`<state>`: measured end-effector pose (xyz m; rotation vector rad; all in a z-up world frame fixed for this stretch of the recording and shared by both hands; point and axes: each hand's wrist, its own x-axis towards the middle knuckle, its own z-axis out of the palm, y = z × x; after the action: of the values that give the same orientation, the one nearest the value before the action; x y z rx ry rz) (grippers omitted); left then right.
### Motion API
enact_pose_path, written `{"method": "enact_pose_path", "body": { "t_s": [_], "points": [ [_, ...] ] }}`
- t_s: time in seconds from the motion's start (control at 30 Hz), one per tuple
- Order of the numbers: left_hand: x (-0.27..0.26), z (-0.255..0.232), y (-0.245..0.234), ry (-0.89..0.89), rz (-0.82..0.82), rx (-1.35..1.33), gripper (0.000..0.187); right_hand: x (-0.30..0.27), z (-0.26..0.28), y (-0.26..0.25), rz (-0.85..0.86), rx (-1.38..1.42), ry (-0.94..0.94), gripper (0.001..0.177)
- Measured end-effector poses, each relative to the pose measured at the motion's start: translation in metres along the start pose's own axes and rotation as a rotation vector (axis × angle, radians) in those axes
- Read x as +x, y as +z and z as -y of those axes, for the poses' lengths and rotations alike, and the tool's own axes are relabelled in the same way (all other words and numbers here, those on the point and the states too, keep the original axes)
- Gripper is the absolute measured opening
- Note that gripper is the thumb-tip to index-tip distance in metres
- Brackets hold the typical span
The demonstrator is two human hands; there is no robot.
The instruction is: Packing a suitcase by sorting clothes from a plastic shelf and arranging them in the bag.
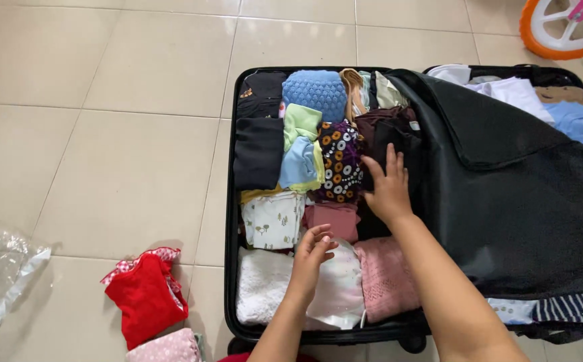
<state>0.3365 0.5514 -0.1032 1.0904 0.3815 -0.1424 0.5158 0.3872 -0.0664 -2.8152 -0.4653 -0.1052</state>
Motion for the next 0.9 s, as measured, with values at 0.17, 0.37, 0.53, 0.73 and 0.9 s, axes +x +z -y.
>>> {"method": "enact_pose_path", "body": {
  "t_s": [0.17, 0.37, 0.53, 0.73, 0.9],
  "points": [
    [0.002, 0.003, 0.008, -0.055, -0.051, -0.131, 0.04, 0.0, -0.049, 0.01, -0.054, 0.407, -0.106, 0.062],
    [0.001, 0.004, 0.012, -0.032, 0.131, -0.239, 0.047, -0.008, -0.047, -0.019, -0.147, 0.95, 0.063, 0.044],
    [-0.004, -0.009, 0.012, -0.099, 0.178, -0.54, 0.057, -0.055, -0.007, -0.048, -0.002, 0.831, -0.056, 0.046],
    [0.007, 0.029, -0.009, -0.225, 0.196, -0.903, 0.052, -0.111, 0.052, -0.053, 0.308, 0.668, -0.613, 0.06],
    [0.005, 0.01, -0.002, -0.293, 0.093, -0.946, 0.045, -0.064, -0.03, 0.031, 0.088, 1.438, 0.152, 0.026]
  ]
}}
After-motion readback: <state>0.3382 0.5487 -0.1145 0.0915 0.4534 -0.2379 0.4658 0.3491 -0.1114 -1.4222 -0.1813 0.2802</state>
